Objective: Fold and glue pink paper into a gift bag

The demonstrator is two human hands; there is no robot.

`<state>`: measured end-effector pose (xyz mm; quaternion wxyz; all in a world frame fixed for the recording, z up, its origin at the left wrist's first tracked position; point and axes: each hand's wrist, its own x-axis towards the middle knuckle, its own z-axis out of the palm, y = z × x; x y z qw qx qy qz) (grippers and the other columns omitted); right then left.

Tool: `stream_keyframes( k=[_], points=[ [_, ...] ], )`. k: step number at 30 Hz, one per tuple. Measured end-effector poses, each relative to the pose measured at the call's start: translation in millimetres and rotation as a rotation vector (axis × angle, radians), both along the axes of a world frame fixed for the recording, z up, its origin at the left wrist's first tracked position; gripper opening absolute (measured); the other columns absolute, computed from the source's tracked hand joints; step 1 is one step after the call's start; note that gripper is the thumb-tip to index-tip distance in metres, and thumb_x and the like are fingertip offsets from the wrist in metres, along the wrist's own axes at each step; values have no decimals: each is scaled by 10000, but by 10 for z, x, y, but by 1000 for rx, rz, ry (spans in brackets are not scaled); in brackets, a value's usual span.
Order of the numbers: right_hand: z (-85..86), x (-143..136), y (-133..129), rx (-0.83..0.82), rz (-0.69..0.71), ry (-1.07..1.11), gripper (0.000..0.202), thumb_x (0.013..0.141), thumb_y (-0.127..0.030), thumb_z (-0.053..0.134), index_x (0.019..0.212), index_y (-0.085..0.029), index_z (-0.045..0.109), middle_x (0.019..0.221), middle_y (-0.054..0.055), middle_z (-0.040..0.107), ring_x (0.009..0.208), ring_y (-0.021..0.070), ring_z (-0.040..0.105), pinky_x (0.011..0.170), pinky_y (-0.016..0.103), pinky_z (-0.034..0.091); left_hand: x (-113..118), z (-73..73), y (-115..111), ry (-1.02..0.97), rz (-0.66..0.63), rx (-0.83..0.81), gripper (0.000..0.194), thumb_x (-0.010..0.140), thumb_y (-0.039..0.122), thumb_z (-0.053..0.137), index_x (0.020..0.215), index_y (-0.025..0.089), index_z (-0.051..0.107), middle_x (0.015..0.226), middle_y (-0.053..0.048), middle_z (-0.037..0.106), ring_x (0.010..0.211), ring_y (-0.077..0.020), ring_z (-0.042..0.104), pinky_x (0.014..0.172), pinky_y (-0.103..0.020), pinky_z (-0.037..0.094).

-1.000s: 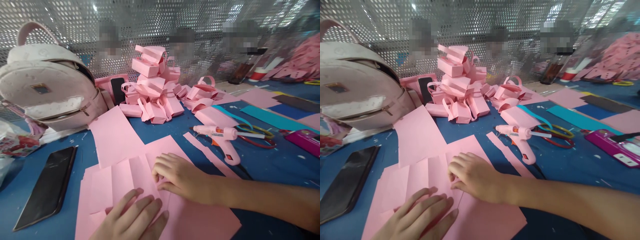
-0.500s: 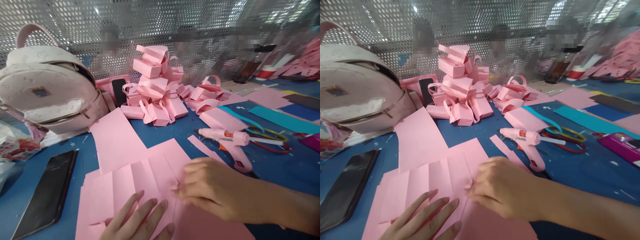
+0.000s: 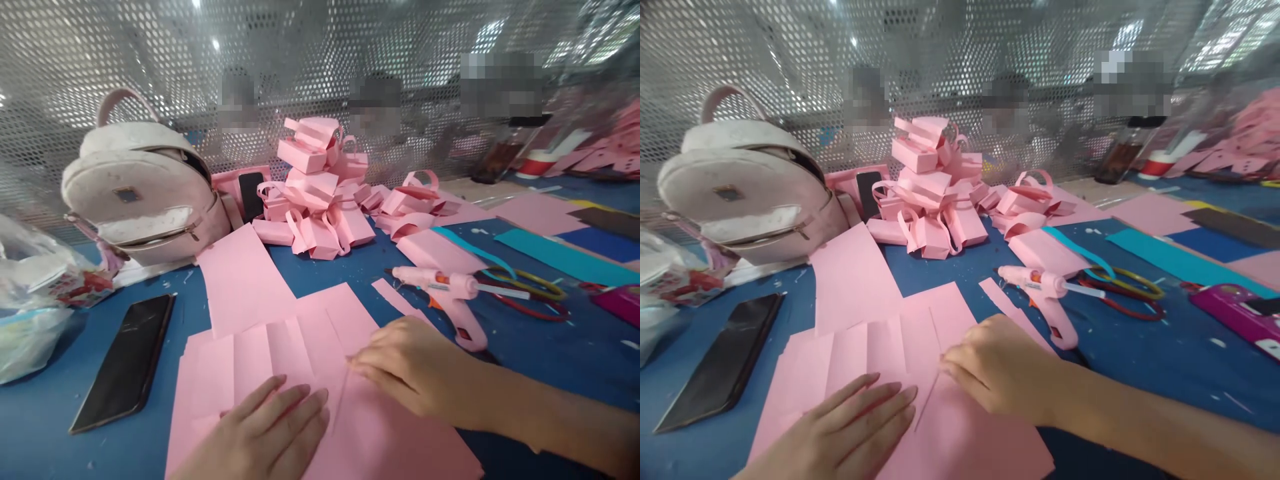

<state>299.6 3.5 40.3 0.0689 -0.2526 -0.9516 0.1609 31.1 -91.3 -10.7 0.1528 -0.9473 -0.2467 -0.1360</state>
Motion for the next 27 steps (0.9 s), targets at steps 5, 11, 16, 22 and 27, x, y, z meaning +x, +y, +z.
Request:
stream_keyframes(
  k=[5,11,16,22,27],
  points=[
    [39,7,-22,-258,20,291,414,1032,-264,371,897,-167,750,834,62,775,760,158,714,685,241,468,30,100,-86,10,22,-133,482,1032,163,336,1494,29,365,1438,-127,566,1311,-254,555,1032,-338,533],
    [67,-42,-121,-415,-41,498,477,1040,-379,376,912,-121,757,591,7,632,478,107,600,548,226,496,-8,333,-50,-182,-139,-155,363,1014,80,373,1328,-3,536,1241,-158,705,1208,-195,645,1058,-313,516],
    [175,-215,-210,-206,56,558,409,1046,-359,380,1022,-152,732,851,70,707,831,172,645,823,317,501,-9,451,-51,-182,-325,-360,363,1067,196,336,1131,167,692,1198,-17,740,1344,-118,516,1205,-357,325],
    [167,-392,-225,-120,130,398,339,1016,-248,447,1310,-185,602,1344,102,603,1275,196,502,1095,382,379,-103,522,-46,-58,-192,-528,452,886,-48,410,1012,236,738,1345,39,651,1393,-131,450,1207,-427,280],
    [66,-590,-176,-140,239,203,454,1010,-297,471,1443,-162,498,1478,103,525,1424,212,388,1196,413,265,-179,454,-56,-77,-231,-645,484,868,-31,387,1212,168,664,1492,-17,516,1436,-125,383,1201,-353,302]
  ],
)
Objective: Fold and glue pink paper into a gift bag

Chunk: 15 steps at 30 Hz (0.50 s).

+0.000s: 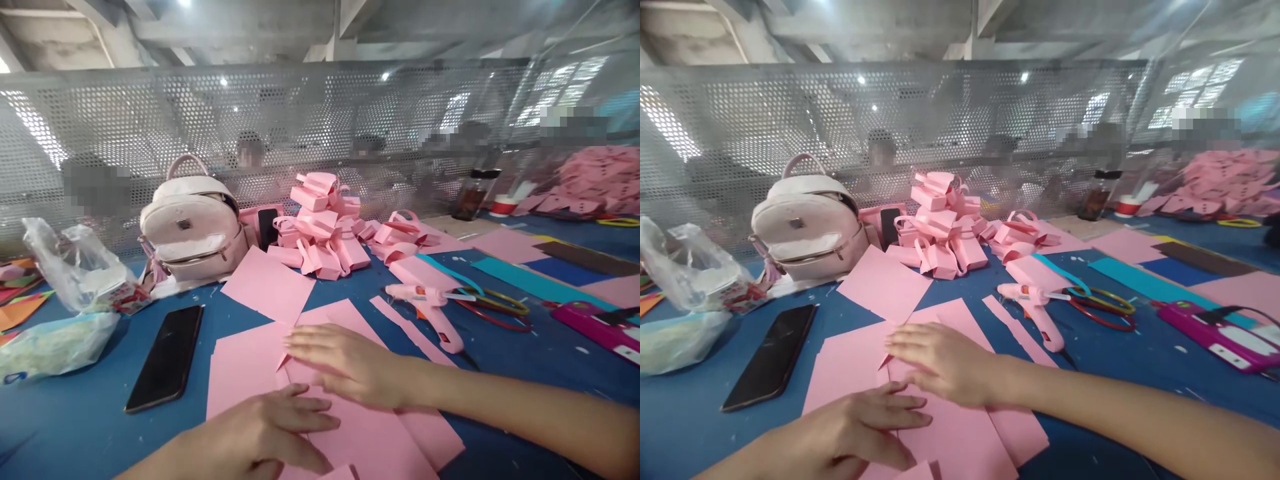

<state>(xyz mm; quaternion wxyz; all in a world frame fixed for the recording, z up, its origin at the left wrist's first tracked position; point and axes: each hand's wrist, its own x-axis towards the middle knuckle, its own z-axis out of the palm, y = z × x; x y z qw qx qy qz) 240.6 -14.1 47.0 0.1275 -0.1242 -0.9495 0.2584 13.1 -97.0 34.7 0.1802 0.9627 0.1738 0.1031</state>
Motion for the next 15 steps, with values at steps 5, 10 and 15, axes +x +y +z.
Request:
stream_keyframes(
  k=[5,10,15],
  points=[
    [-126,-246,17,139,115,-15,346,1021,-274,451,1263,-130,652,1331,104,656,1348,223,496,1175,412,300,4,-81,0,-71,-14,92,355,1032,176,374,1255,80,633,1414,-124,592,1394,-158,461,1157,-265,380],
    [-278,-300,34,242,100,51,351,1030,-193,380,1193,-119,681,1221,113,719,1193,201,631,1130,411,383,-37,-282,28,-125,25,376,319,1046,181,400,1201,83,662,1349,-99,648,1331,-166,538,1177,-295,358],
    [-248,-234,92,108,152,-25,406,1027,-230,399,1364,-93,579,1395,117,600,1337,195,521,1180,357,348,-85,-659,80,-212,146,568,310,1050,235,427,1252,173,653,1346,15,656,1299,-102,561,1159,-219,352]
  ],
)
